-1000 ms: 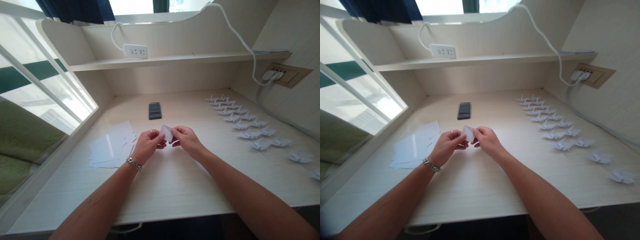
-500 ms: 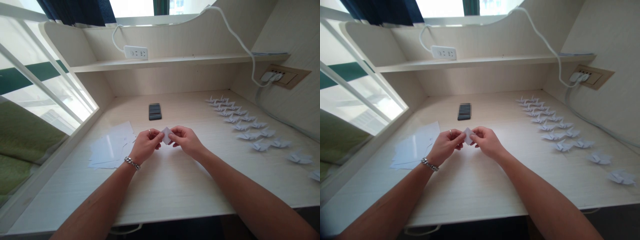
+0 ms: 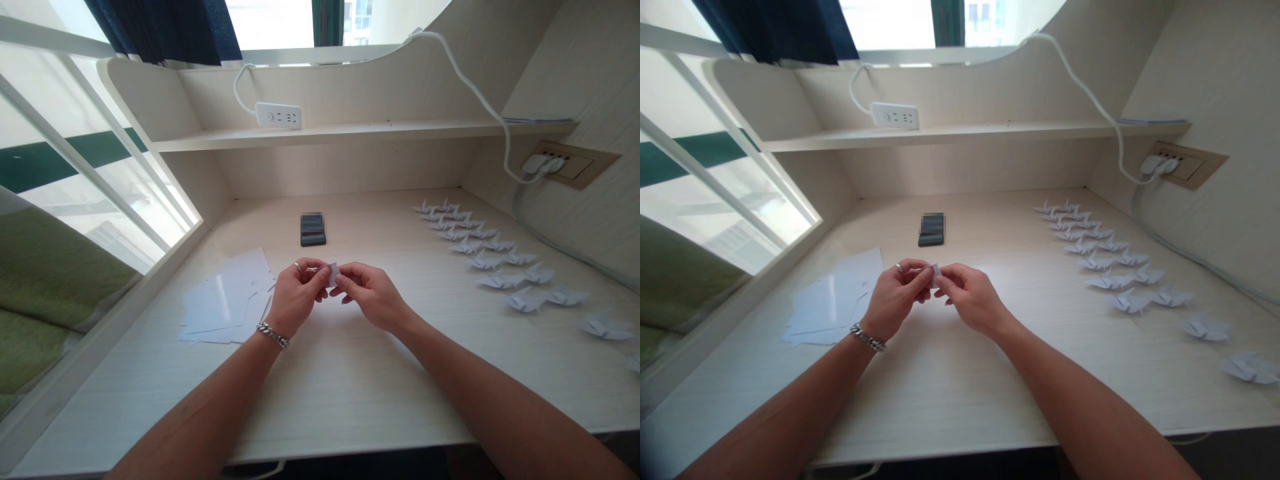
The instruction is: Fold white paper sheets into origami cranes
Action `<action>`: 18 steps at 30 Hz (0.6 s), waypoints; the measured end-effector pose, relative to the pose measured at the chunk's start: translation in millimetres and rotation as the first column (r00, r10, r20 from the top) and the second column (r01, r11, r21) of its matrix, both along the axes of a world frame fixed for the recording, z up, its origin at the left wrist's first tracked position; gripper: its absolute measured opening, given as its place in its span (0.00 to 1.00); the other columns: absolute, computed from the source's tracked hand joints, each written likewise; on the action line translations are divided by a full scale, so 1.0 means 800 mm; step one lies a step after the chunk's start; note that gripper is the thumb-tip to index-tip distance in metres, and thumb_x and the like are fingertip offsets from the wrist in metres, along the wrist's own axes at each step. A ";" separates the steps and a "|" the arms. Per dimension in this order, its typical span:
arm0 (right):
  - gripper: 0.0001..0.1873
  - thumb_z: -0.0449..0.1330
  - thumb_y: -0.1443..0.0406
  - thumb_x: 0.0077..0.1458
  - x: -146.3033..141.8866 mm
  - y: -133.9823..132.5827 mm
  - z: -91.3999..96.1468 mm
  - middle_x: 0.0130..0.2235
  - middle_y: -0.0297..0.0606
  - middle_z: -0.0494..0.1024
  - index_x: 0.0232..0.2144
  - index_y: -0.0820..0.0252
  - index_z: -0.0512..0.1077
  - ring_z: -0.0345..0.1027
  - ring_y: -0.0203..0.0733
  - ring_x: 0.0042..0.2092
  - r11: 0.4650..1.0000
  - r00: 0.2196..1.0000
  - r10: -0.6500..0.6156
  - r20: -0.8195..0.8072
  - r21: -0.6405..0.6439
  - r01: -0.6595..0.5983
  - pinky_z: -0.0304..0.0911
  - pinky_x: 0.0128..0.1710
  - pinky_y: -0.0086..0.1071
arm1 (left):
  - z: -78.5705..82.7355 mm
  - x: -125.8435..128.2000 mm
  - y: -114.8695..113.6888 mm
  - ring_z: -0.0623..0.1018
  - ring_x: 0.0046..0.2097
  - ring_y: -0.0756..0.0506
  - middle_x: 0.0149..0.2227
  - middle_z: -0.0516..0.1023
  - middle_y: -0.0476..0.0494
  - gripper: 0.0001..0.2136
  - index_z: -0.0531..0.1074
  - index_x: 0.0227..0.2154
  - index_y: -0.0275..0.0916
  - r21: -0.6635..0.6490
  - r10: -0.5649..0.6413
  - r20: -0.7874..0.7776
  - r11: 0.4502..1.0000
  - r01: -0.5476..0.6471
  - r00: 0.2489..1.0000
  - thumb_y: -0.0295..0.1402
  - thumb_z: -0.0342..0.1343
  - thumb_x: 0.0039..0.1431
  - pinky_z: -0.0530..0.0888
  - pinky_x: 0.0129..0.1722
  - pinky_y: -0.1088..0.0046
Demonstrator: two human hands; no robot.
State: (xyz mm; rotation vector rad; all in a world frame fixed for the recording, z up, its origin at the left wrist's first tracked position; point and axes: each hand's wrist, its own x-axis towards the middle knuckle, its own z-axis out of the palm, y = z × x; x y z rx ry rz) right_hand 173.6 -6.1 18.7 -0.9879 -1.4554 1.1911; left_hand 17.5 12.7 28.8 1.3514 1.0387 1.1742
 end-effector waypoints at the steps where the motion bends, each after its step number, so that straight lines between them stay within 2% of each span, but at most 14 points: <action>1: 0.14 0.59 0.56 0.57 0.001 0.001 -0.001 0.34 0.39 0.79 0.40 0.60 0.74 0.76 0.42 0.37 1.000 1.000 -0.005 -0.014 -0.017 0.005 0.69 0.31 0.32 | 0.000 0.000 0.000 0.73 0.22 0.52 0.21 0.75 0.49 0.15 0.71 0.33 0.35 -0.005 -0.002 -0.001 1.000 0.002 1.000 0.41 0.63 0.52 0.69 0.21 0.78; 6: 0.17 0.59 0.53 0.56 0.004 0.009 -0.003 0.30 0.37 0.77 0.35 0.61 0.74 0.74 0.39 0.32 0.997 0.998 -0.048 -0.043 -0.058 0.045 0.68 0.29 0.30 | 0.000 0.000 -0.001 0.75 0.23 0.50 0.22 0.76 0.47 0.16 0.71 0.31 0.35 -0.097 -0.028 0.023 0.995 0.031 0.999 0.44 0.64 0.51 0.69 0.21 0.78; 10: 0.18 0.60 0.51 0.55 0.004 0.012 -0.005 0.28 0.36 0.76 0.34 0.61 0.74 0.73 0.37 0.29 0.994 0.996 -0.035 -0.083 -0.110 0.026 0.67 0.26 0.28 | -0.001 0.001 0.000 0.75 0.22 0.51 0.22 0.76 0.49 0.17 0.70 0.32 0.36 -0.190 -0.033 0.094 0.980 0.051 0.995 0.45 0.64 0.49 0.69 0.20 0.79; 18: 0.18 0.59 0.51 0.55 0.003 0.013 -0.007 0.30 0.37 0.77 0.34 0.61 0.73 0.73 0.37 0.29 0.995 0.997 -0.066 -0.035 -0.081 0.063 0.67 0.27 0.28 | -0.001 0.002 0.001 0.76 0.22 0.50 0.23 0.77 0.47 0.20 0.71 0.32 0.35 -0.206 -0.024 0.084 0.978 0.041 0.996 0.47 0.65 0.47 0.70 0.21 0.78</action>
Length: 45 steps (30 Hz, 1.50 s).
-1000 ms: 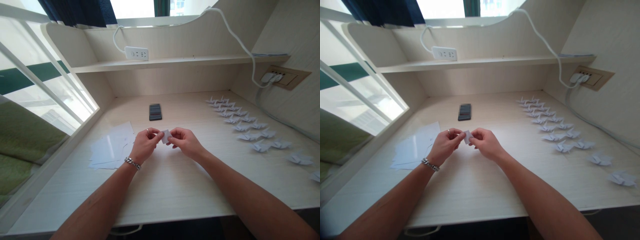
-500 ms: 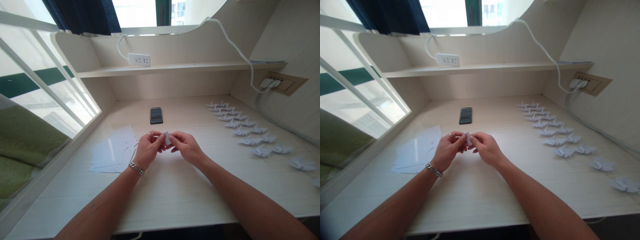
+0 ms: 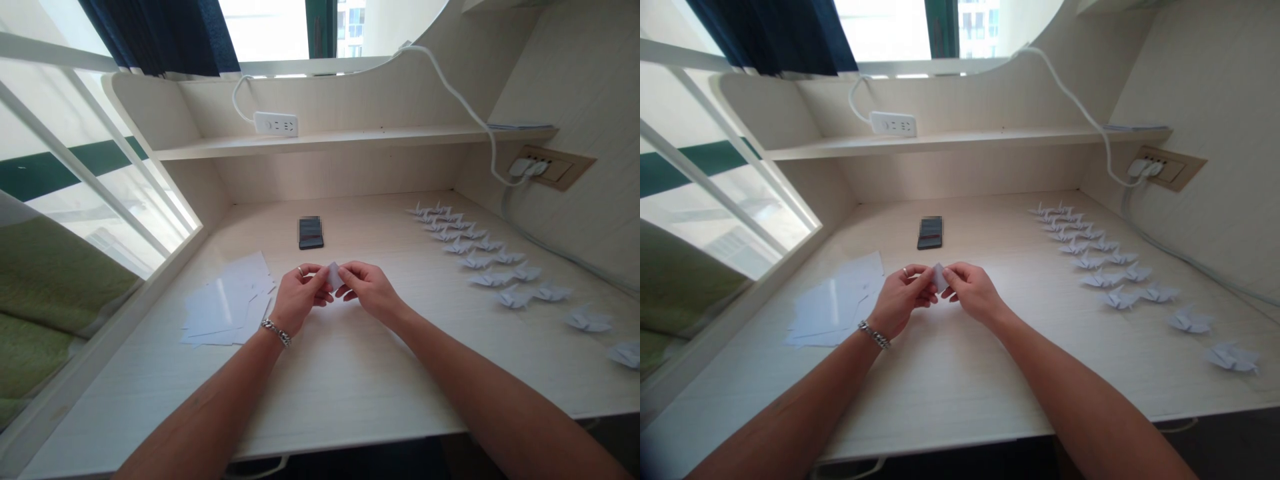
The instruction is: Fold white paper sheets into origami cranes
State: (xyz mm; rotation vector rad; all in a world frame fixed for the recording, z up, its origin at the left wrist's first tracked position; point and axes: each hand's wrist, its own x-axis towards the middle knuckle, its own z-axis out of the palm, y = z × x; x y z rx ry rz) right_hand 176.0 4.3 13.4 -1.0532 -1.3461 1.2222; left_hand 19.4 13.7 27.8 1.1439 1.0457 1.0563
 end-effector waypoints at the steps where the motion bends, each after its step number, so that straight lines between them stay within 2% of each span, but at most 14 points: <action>1: 0.18 0.59 0.51 0.55 0.000 0.000 0.000 0.30 0.37 0.77 0.35 0.61 0.73 0.73 0.37 0.30 1.000 1.000 -0.008 0.007 0.006 0.008 0.67 0.27 0.28 | 0.000 0.000 0.000 0.77 0.24 0.50 0.24 0.77 0.46 0.20 0.71 0.33 0.35 -0.003 -0.003 -0.001 1.000 0.003 1.000 0.48 0.65 0.47 0.70 0.22 0.78; 5: 0.17 0.58 0.52 0.57 0.000 -0.002 0.001 0.31 0.37 0.77 0.39 0.59 0.73 0.73 0.38 0.30 0.998 0.999 -0.015 0.046 0.054 0.012 0.68 0.29 0.30 | -0.004 0.001 0.003 0.78 0.27 0.49 0.26 0.78 0.45 0.22 0.71 0.34 0.36 -0.011 -0.003 -0.004 1.000 0.003 1.000 0.50 0.65 0.46 0.71 0.24 0.78; 11: 0.18 0.60 0.51 0.55 0.001 -0.005 0.006 0.29 0.36 0.76 0.32 0.60 0.72 0.73 0.38 0.29 0.997 0.997 0.057 0.053 0.049 -0.059 0.68 0.27 0.30 | -0.003 0.006 0.001 0.72 0.21 0.53 0.20 0.72 0.51 0.21 0.69 0.28 0.36 0.025 0.002 0.008 1.000 -0.002 1.000 0.50 0.65 0.45 0.68 0.21 0.79; 13: 0.18 0.60 0.50 0.55 0.001 -0.005 0.008 0.26 0.35 0.75 0.30 0.61 0.72 0.72 0.36 0.27 0.996 0.999 0.013 0.045 0.084 -0.016 0.68 0.26 0.29 | -0.003 0.008 0.002 0.71 0.20 0.53 0.19 0.71 0.52 0.21 0.69 0.26 0.37 0.065 -0.035 0.010 0.997 0.034 0.999 0.51 0.64 0.47 0.68 0.19 0.78; 16: 0.19 0.62 0.50 0.54 0.000 0.000 0.010 0.26 0.34 0.74 0.31 0.61 0.72 0.70 0.35 0.25 0.989 0.999 -0.040 0.029 0.141 0.035 0.67 0.25 0.29 | -0.001 0.010 0.005 0.74 0.21 0.52 0.21 0.73 0.49 0.21 0.70 0.28 0.36 0.141 -0.022 0.029 0.990 0.018 0.999 0.50 0.64 0.47 0.69 0.21 0.78; 21: 0.19 0.62 0.49 0.53 0.002 0.008 0.012 0.25 0.33 0.72 0.32 0.61 0.72 0.71 0.35 0.26 0.989 0.996 -0.083 0.032 0.128 0.078 0.66 0.25 0.28 | 0.008 0.013 0.005 0.77 0.26 0.50 0.25 0.77 0.46 0.19 0.71 0.32 0.35 0.044 0.017 0.011 0.999 -0.017 1.000 0.47 0.65 0.48 0.72 0.24 0.77; 28: 0.19 0.60 0.49 0.55 0.002 0.005 0.003 0.29 0.37 0.76 0.32 0.60 0.73 0.73 0.38 0.29 0.992 0.993 -0.078 0.085 0.109 0.068 0.69 0.26 0.29 | 0.004 0.009 0.005 0.76 0.25 0.52 0.25 0.77 0.45 0.17 0.71 0.30 0.35 0.046 0.019 0.035 0.999 -0.021 0.999 0.45 0.65 0.50 0.71 0.24 0.79; 35: 0.18 0.60 0.51 0.56 -0.002 -0.002 0.006 0.31 0.37 0.77 0.34 0.59 0.73 0.73 0.38 0.30 0.995 0.997 -0.030 0.071 0.093 0.024 0.70 0.28 0.31 | -0.002 0.008 0.007 0.74 0.22 0.52 0.23 0.76 0.47 0.18 0.70 0.30 0.35 0.070 0.071 0.019 0.995 -0.073 0.997 0.47 0.64 0.50 0.68 0.20 0.79; 42: 0.17 0.59 0.51 0.56 -0.002 -0.005 0.006 0.31 0.37 0.78 0.34 0.60 0.75 0.73 0.38 0.31 0.995 0.999 -0.015 0.045 0.104 0.010 0.70 0.30 0.32 | 0.005 0.004 0.000 0.76 0.24 0.51 0.24 0.77 0.45 0.20 0.72 0.30 0.35 0.059 -0.024 0.032 0.998 0.022 0.999 0.48 0.65 0.47 0.70 0.22 0.77; 45: 0.17 0.61 0.51 0.55 -0.001 -0.007 0.009 0.31 0.37 0.78 0.34 0.60 0.75 0.73 0.39 0.31 0.997 1.000 0.022 0.000 0.076 -0.022 0.70 0.31 0.32 | 0.006 0.002 -0.001 0.77 0.25 0.50 0.24 0.77 0.46 0.20 0.72 0.30 0.35 0.072 -0.018 0.034 0.997 0.016 0.999 0.49 0.65 0.47 0.70 0.23 0.77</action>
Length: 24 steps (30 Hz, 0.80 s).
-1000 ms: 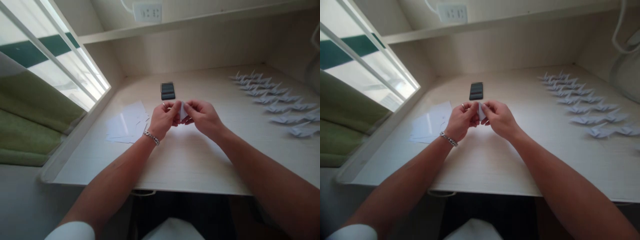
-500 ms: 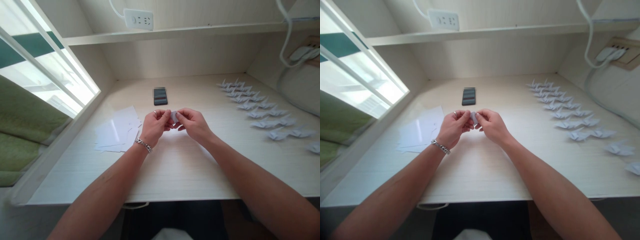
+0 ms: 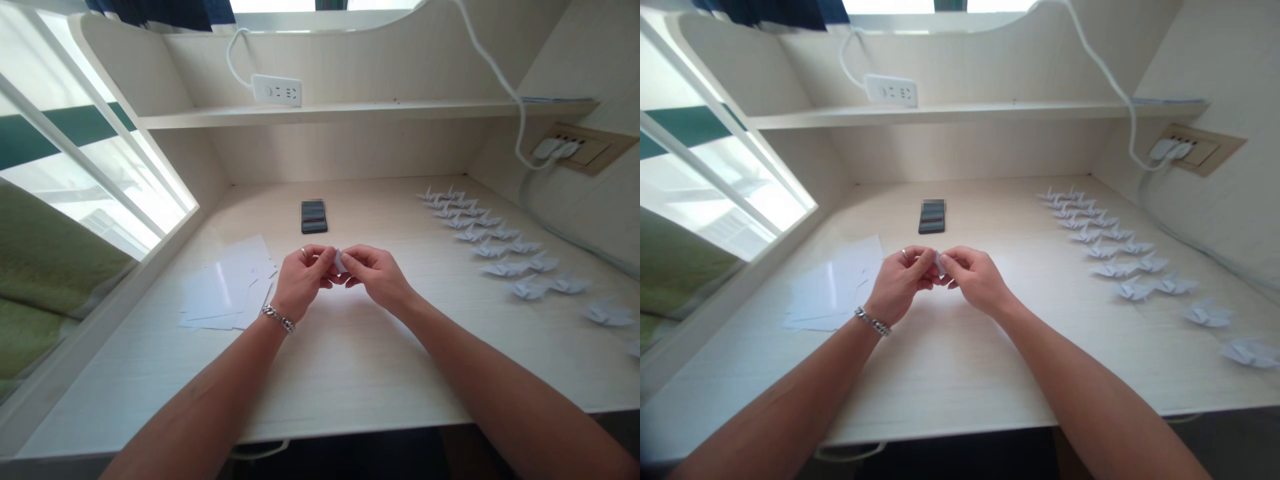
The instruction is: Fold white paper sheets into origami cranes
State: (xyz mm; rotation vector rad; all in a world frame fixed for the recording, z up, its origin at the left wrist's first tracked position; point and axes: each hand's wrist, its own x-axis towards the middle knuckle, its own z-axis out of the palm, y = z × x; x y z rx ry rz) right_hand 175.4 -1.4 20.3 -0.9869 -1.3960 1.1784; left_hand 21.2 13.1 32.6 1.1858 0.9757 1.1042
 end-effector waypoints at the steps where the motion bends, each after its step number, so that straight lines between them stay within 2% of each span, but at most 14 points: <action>1: 0.18 0.61 0.51 0.54 0.000 0.000 0.001 0.31 0.37 0.78 0.34 0.60 0.76 0.74 0.39 0.32 1.000 1.000 0.012 -0.023 -0.015 -0.013 0.70 0.31 0.32 | 0.000 0.000 0.000 0.77 0.25 0.50 0.24 0.77 0.46 0.20 0.72 0.30 0.35 0.003 0.007 0.001 1.000 -0.007 1.000 0.49 0.65 0.47 0.70 0.23 0.77; 8: 0.17 0.66 0.52 0.48 0.001 -0.001 0.004 0.32 0.38 0.79 0.33 0.60 0.76 0.74 0.40 0.33 0.989 0.986 0.072 -0.153 -0.114 -0.090 0.70 0.34 0.34 | 0.002 -0.001 -0.003 0.76 0.24 0.50 0.22 0.76 0.47 0.19 0.72 0.29 0.35 0.002 0.032 0.014 0.999 -0.032 0.999 0.48 0.65 0.47 0.70 0.24 0.76; 24: 0.15 0.70 0.57 0.46 0.007 0.001 -0.001 0.30 0.35 0.77 0.33 0.60 0.76 0.72 0.35 0.32 0.942 0.930 0.173 -0.324 -0.221 -0.253 0.67 0.35 0.31 | 0.002 -0.004 -0.003 0.70 0.22 0.52 0.20 0.72 0.50 0.16 0.70 0.28 0.35 0.056 -0.067 0.035 0.996 0.065 0.997 0.45 0.62 0.53 0.66 0.22 0.77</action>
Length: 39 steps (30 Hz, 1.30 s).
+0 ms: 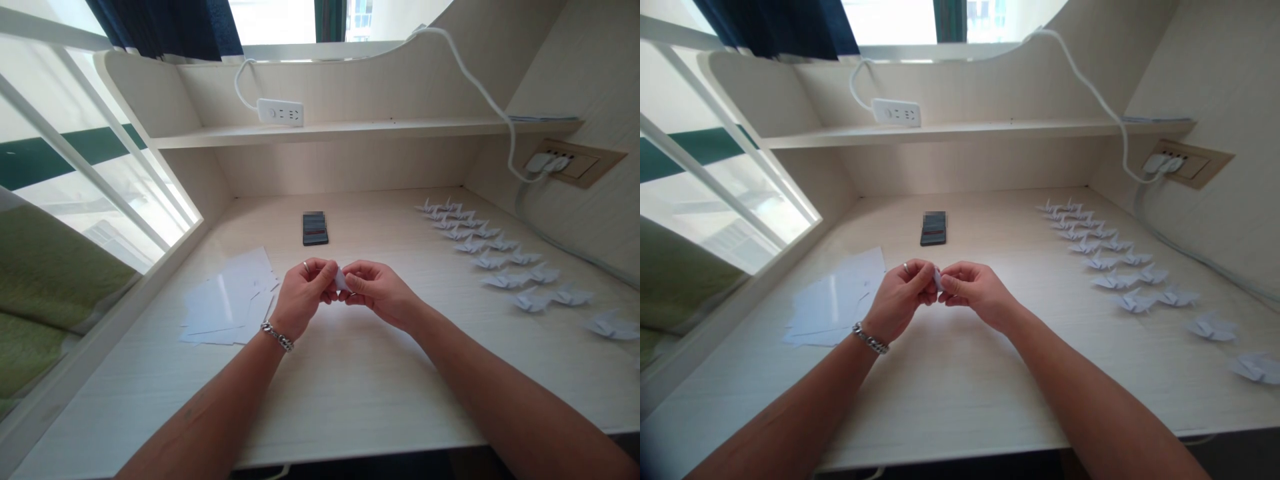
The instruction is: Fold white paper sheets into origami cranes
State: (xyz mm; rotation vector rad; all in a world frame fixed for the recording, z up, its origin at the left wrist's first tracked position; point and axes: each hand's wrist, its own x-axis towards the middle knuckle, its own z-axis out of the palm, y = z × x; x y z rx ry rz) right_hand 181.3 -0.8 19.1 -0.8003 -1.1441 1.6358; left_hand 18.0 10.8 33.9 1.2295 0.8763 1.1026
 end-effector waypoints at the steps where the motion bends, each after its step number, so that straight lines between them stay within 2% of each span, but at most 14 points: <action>1: 0.15 0.70 0.57 0.46 0.000 0.000 0.001 0.29 0.35 0.77 0.33 0.60 0.76 0.71 0.35 0.32 1.000 1.000 0.006 -0.004 -0.006 -0.006 0.67 0.34 0.30 | 0.000 0.000 0.000 0.70 0.22 0.52 0.19 0.72 0.50 0.16 0.70 0.29 0.35 0.005 -0.005 0.000 1.000 0.005 1.000 0.45 0.62 0.53 0.66 0.22 0.77; 12: 0.14 0.66 0.56 0.51 -0.002 -0.003 0.007 0.29 0.36 0.76 0.31 0.62 0.75 0.71 0.34 0.31 0.999 1.000 0.025 -0.018 -0.033 -0.026 0.67 0.33 0.28 | -0.004 -0.002 0.003 0.69 0.21 0.53 0.19 0.71 0.50 0.16 0.71 0.29 0.34 0.012 -0.005 -0.007 1.000 0.005 1.000 0.44 0.62 0.53 0.65 0.22 0.77; 15: 0.15 0.64 0.54 0.52 -0.006 -0.003 0.007 0.29 0.36 0.77 0.31 0.62 0.74 0.73 0.36 0.31 1.000 0.999 -0.027 0.043 0.000 0.027 0.68 0.33 0.30 | -0.003 -0.002 0.003 0.68 0.21 0.53 0.19 0.71 0.51 0.16 0.71 0.29 0.34 0.004 0.007 -0.016 1.000 -0.007 1.000 0.45 0.63 0.52 0.65 0.21 0.77; 17: 0.16 0.62 0.53 0.54 -0.009 -0.004 0.007 0.30 0.37 0.78 0.32 0.62 0.73 0.75 0.38 0.31 0.993 0.987 -0.098 0.131 0.077 0.089 0.70 0.32 0.31 | -0.003 -0.001 0.002 0.68 0.21 0.53 0.19 0.71 0.51 0.16 0.71 0.28 0.34 0.005 0.020 -0.033 1.000 -0.020 0.999 0.44 0.63 0.52 0.65 0.21 0.77; 20: 0.17 0.59 0.53 0.57 -0.012 -0.005 0.006 0.29 0.37 0.77 0.32 0.62 0.72 0.76 0.41 0.30 0.971 0.949 -0.193 0.250 0.191 0.147 0.71 0.29 0.32 | -0.001 0.000 0.002 0.68 0.21 0.53 0.19 0.71 0.51 0.16 0.71 0.28 0.34 0.019 0.047 -0.071 0.999 -0.045 0.996 0.44 0.63 0.52 0.65 0.21 0.77; 23: 0.14 0.56 0.55 0.59 -0.011 -0.007 0.006 0.29 0.36 0.77 0.34 0.61 0.71 0.76 0.40 0.29 0.951 0.911 -0.242 0.333 0.269 0.154 0.72 0.28 0.32 | 0.000 0.000 0.001 0.68 0.21 0.53 0.19 0.71 0.51 0.15 0.71 0.29 0.34 0.035 0.052 -0.098 0.998 -0.049 0.994 0.43 0.63 0.52 0.65 0.21 0.77; 30: 0.07 0.56 0.62 0.59 -0.007 -0.013 0.006 0.31 0.34 0.79 0.34 0.59 0.72 0.74 0.36 0.25 0.901 0.796 -0.297 0.528 0.431 0.050 0.70 0.27 0.29 | -0.001 0.000 0.002 0.69 0.22 0.53 0.19 0.72 0.50 0.14 0.71 0.28 0.33 0.090 0.045 -0.160 0.995 -0.030 0.986 0.42 0.61 0.54 0.66 0.23 0.77; 36: 0.05 0.57 0.64 0.57 -0.010 -0.014 0.004 0.29 0.34 0.80 0.35 0.59 0.72 0.74 0.36 0.25 0.843 0.721 -0.464 0.515 0.507 0.181 0.68 0.27 0.29 | -0.008 0.000 0.001 0.76 0.29 0.50 0.27 0.77 0.47 0.14 0.72 0.36 0.35 0.206 0.054 -0.218 0.979 -0.009 0.975 0.38 0.65 0.51 0.72 0.29 0.75; 39: 0.06 0.57 0.64 0.58 -0.012 -0.014 0.001 0.28 0.34 0.79 0.35 0.58 0.72 0.74 0.37 0.26 0.802 0.654 -0.543 0.527 0.556 0.217 0.68 0.29 0.30 | -0.009 0.000 -0.001 0.79 0.33 0.47 0.32 0.79 0.43 0.12 0.73 0.37 0.36 0.308 0.142 -0.301 0.950 -0.045 0.943 0.37 0.62 0.54 0.75 0.34 0.72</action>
